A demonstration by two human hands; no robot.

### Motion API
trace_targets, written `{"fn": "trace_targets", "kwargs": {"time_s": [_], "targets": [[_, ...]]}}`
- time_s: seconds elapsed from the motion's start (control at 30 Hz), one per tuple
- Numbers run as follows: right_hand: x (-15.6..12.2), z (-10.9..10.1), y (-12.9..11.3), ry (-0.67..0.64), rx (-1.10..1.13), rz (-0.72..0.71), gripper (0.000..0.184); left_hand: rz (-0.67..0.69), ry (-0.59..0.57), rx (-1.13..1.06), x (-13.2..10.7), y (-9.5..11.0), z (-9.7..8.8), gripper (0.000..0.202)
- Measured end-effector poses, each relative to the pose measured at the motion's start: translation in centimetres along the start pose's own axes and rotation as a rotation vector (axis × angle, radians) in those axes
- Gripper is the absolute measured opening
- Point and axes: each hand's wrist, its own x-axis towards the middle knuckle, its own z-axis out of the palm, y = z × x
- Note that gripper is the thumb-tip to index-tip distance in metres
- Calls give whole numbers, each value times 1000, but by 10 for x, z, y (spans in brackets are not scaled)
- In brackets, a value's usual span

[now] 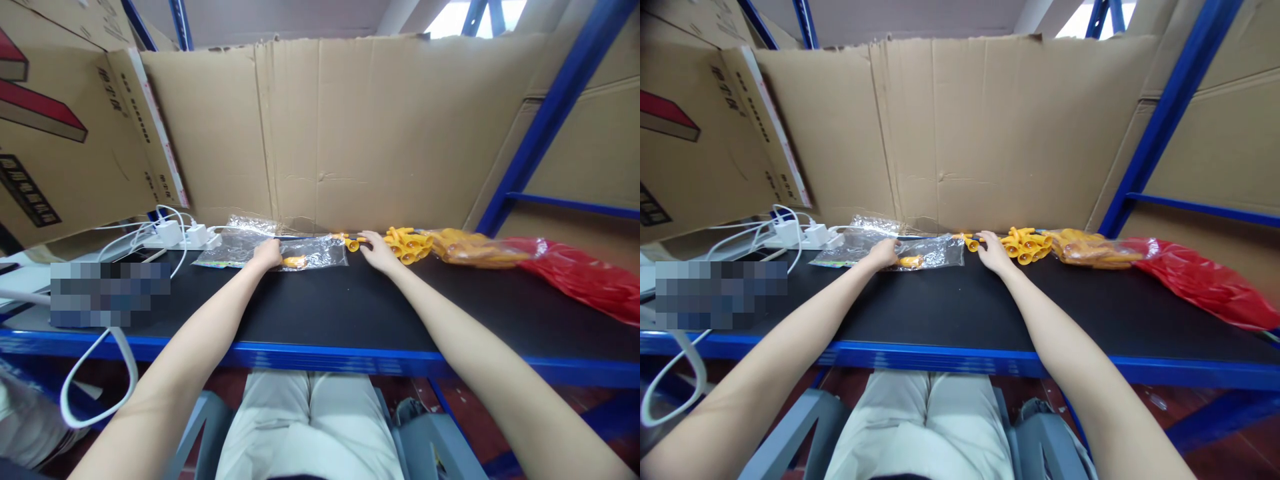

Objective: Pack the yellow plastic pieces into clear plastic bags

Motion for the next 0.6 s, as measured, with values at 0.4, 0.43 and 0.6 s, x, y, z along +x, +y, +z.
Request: {"fn": "trace_targets", "kwargs": {"time_s": [0.4,0.43,0.6], "targets": [[-6,2,-17,-247,-412,-102,42,29,1,5,-1,-1,0,47],[-7,-1,-22,-208,-431,-93,39,32,0,1,0,-2,0,47],[-7,-13,-39,-81,-495,30,31,39,-8,1,2,-3,2,47]]}}
